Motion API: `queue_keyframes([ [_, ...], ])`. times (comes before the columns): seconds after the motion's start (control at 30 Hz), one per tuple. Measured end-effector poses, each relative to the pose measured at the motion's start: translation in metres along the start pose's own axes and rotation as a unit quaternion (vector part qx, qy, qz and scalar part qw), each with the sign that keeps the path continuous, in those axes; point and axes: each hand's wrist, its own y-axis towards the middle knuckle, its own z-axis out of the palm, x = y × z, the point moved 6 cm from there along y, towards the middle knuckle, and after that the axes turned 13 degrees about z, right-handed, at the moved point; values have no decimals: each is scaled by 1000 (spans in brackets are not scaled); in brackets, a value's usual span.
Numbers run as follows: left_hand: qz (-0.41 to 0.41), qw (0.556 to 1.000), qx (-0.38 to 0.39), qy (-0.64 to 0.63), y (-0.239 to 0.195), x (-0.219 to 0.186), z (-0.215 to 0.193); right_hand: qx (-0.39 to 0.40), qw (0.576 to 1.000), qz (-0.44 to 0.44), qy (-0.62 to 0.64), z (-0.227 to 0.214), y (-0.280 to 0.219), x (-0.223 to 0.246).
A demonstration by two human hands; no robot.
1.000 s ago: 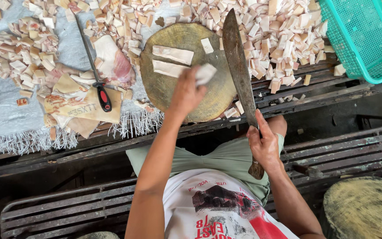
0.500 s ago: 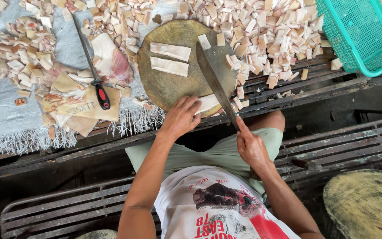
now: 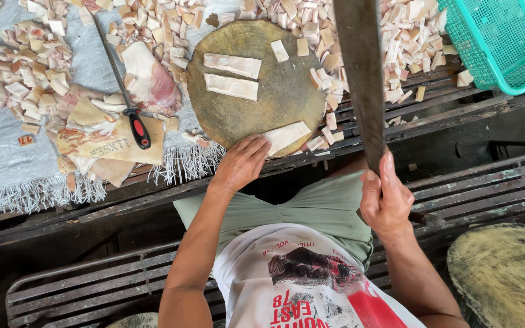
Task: The person cuts larger pieces of animal skin into smaller rectangular strips using a large blade on a wooden cutting board, placing the cut strips onto a pile on the floor.
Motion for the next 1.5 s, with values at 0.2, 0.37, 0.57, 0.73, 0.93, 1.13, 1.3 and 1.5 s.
queue_keyframes([
  [0.2,-8,1000,-8,3,-1,-1,1,228,966,72,-98,52,-20,-15],
  [0.37,-5,1000,-20,12,-2,-1,0,152,983,103,-29,25,-16,-20],
  [0.57,-2,1000,-2,26,-2,-1,2,41,999,-1,-21,27,-12,-2],
  [0.73,-9,1000,-14,26,-1,-2,0,221,970,73,-76,53,-12,-6],
  [0.93,-14,1000,-18,21,-4,-1,2,64,996,57,3,13,-12,-5],
  [1.13,-22,999,-32,14,-4,1,2,240,967,64,-63,60,-18,-1],
  [1.3,-10,999,-37,23,-2,6,2,146,989,38,-7,30,-6,2],
  [1.5,-17,999,-33,15,-5,1,2,107,994,12,-29,44,-13,6],
])
